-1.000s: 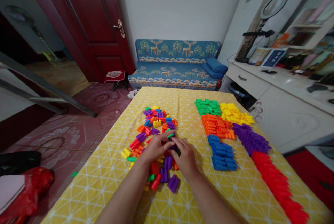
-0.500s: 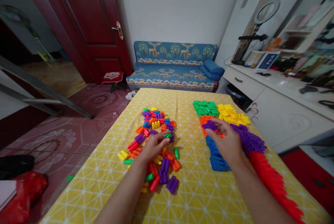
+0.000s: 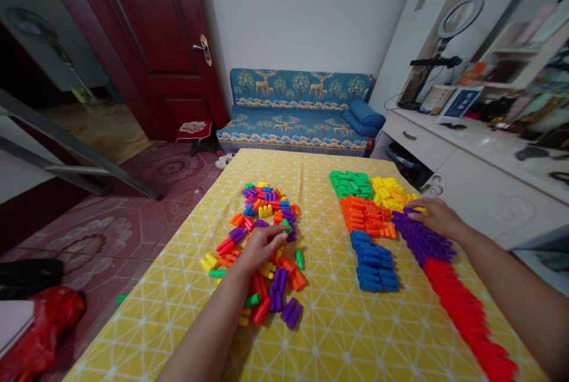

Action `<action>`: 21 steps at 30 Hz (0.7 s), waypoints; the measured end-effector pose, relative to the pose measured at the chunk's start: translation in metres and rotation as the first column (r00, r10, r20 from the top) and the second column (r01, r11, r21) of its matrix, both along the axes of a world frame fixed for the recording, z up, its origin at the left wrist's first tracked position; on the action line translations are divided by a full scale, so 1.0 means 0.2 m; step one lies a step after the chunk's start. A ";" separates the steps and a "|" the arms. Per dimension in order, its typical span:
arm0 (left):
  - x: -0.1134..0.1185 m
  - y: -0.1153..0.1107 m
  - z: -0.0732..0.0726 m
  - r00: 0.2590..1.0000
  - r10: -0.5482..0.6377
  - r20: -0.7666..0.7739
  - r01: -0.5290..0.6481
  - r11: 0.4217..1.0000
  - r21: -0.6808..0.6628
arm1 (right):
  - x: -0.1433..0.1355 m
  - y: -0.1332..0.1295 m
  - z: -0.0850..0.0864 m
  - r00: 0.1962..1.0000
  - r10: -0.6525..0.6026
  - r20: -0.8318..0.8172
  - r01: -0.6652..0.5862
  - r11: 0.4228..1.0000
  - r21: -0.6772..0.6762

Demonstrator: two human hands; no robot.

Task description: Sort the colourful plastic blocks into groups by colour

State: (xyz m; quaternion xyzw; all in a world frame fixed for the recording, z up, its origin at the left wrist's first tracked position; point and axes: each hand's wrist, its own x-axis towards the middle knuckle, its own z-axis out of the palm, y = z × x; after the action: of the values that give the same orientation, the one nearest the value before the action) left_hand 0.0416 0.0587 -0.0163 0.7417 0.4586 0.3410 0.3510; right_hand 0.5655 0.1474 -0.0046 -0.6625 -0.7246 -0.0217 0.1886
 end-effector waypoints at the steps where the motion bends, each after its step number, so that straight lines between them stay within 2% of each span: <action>1: 0.00 0.00 0.00 1.000 0.001 -0.006 -0.001 1.000 0.004 | 0.01 0.01 -0.01 1.000 0.023 0.017 -0.022 0.999 -0.037; 3: 0.00 0.00 0.00 1.000 0.003 -0.019 -0.003 1.000 0.007 | 0.03 0.02 -0.02 0.995 0.072 0.062 -0.064 0.990 -0.124; 4: 0.00 0.00 0.00 1.000 0.004 -0.020 -0.004 1.000 0.006 | 0.04 0.02 -0.02 0.995 0.069 0.074 -0.059 0.990 -0.125; 7: 0.00 0.00 0.00 1.000 0.007 -0.007 -0.007 1.000 0.004 | -0.01 0.02 0.00 0.996 0.026 0.088 -0.021 0.998 -0.052; 9: 0.00 0.00 0.00 1.000 0.010 -0.010 -0.010 1.000 0.013 | -0.12 0.00 0.04 0.998 0.014 0.069 -0.016 0.999 0.029; 11: 0.00 0.00 0.00 1.000 0.013 -0.023 -0.012 1.000 0.028 | -0.33 -0.05 0.07 0.998 0.062 -0.007 -0.060 0.992 0.112; 13: 0.00 0.00 0.00 0.999 0.019 -0.037 -0.018 0.998 0.052 | -0.60 -0.13 0.08 0.977 0.166 -0.131 -0.143 0.975 0.170; 17: 0.00 0.01 -0.01 0.996 0.064 -0.068 -0.057 0.994 0.094 | -1.19 -0.26 0.02 0.842 0.435 -0.319 -0.439 0.896 0.063; 19: -0.01 0.02 -0.03 0.989 0.142 -0.044 -0.136 0.984 0.115 | -1.40 -0.28 -0.02 0.812 0.451 -0.371 -0.482 0.876 0.011; 21: -0.01 0.03 -0.04 0.975 0.221 0.012 -0.220 0.962 0.160 | -1.56 -0.28 -0.04 0.799 0.449 -0.401 -0.495 0.869 -0.013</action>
State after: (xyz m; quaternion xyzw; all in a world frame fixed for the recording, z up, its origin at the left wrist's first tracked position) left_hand 0.0387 0.0638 -0.0244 0.7128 0.5104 0.4117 0.2488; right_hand 0.2541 0.0918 -0.0135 -0.4618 -0.8152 0.1989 0.2875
